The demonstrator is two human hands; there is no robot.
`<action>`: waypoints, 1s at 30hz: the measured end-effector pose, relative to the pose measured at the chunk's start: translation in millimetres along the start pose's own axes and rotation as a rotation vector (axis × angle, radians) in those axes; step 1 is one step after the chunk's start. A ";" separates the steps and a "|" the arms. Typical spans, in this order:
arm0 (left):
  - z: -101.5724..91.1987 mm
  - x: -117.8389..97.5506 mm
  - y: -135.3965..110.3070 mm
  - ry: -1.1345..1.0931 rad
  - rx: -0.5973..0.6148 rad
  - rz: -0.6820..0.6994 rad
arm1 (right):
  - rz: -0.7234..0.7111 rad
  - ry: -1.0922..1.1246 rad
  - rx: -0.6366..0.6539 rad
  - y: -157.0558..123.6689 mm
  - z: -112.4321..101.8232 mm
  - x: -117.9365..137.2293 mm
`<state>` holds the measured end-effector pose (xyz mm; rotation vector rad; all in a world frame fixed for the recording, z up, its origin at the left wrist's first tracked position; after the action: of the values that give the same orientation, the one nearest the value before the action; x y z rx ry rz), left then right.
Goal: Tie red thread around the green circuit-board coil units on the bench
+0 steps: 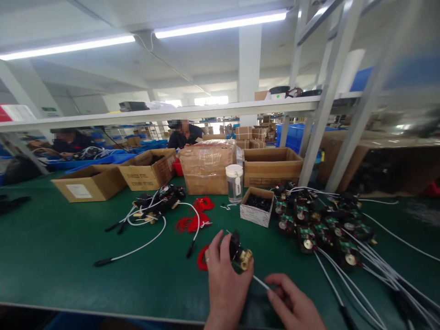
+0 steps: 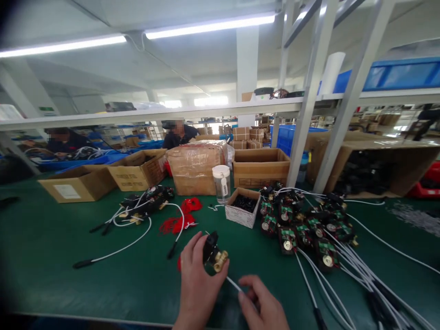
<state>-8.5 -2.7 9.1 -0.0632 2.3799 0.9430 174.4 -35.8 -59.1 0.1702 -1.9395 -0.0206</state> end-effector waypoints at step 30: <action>45.4 -5.3 -15.3 -0.119 0.444 0.082 | 0.052 -0.974 -0.155 38.4 -48.4 -1.5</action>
<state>22.1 14.1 -24.2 0.2545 2.4369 0.4205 215.6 5.7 -38.9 -0.0081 -2.8984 -0.2598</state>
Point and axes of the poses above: each hand's wrist, its own y-axis towards the middle knuckle, its own z-axis out of the palm, x = y × z, the point moved 6 cm from there along y, towards the middle knuckle, and after that the axes turned 10 degrees about y, right-handed, at the moved point
